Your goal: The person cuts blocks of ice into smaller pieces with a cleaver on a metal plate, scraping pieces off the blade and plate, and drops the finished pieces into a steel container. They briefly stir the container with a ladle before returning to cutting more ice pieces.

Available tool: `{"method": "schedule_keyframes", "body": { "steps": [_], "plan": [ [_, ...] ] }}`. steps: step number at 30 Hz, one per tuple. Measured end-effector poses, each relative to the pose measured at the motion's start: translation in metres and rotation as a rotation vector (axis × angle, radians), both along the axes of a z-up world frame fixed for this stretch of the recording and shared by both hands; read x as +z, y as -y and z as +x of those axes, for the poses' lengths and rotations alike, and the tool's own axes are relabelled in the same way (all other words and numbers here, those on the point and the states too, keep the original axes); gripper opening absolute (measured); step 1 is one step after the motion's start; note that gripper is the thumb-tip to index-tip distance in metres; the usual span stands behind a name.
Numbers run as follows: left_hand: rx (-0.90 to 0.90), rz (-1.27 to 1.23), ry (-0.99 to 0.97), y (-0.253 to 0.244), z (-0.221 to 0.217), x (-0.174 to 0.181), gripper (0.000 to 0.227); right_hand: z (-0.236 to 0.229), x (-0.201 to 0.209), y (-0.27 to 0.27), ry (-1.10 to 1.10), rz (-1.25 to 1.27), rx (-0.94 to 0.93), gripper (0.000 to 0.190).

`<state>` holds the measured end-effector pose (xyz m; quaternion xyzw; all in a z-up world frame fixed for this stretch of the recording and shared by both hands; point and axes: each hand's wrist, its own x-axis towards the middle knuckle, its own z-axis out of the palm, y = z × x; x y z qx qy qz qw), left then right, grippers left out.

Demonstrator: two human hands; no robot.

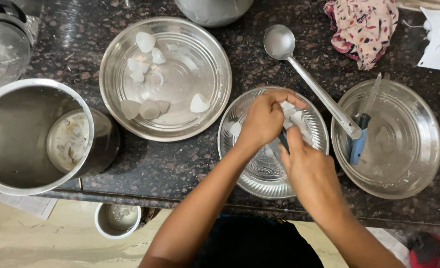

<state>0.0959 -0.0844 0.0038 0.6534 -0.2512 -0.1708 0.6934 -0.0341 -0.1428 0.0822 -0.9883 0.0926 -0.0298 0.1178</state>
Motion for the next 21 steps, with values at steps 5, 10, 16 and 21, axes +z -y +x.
{"method": "schedule_keyframes", "body": {
  "steps": [5,10,16,21],
  "plan": [
    [0.055,0.022,0.059,-0.001,-0.012,0.012,0.05,-0.01,-0.014,0.003,0.01,-0.029,-0.044,0.029],
    [0.076,0.047,0.147,0.006,-0.017,0.01,0.047,-0.017,-0.019,0.007,0.065,-0.05,-0.097,0.032],
    [0.023,0.041,0.193,0.006,-0.008,0.007,0.046,-0.015,-0.021,0.012,0.202,-0.023,0.004,0.031],
    [0.124,0.096,0.148,0.001,0.002,-0.01,0.038,-0.002,-0.035,0.013,0.1,0.055,-0.01,0.03]
  ]
}}
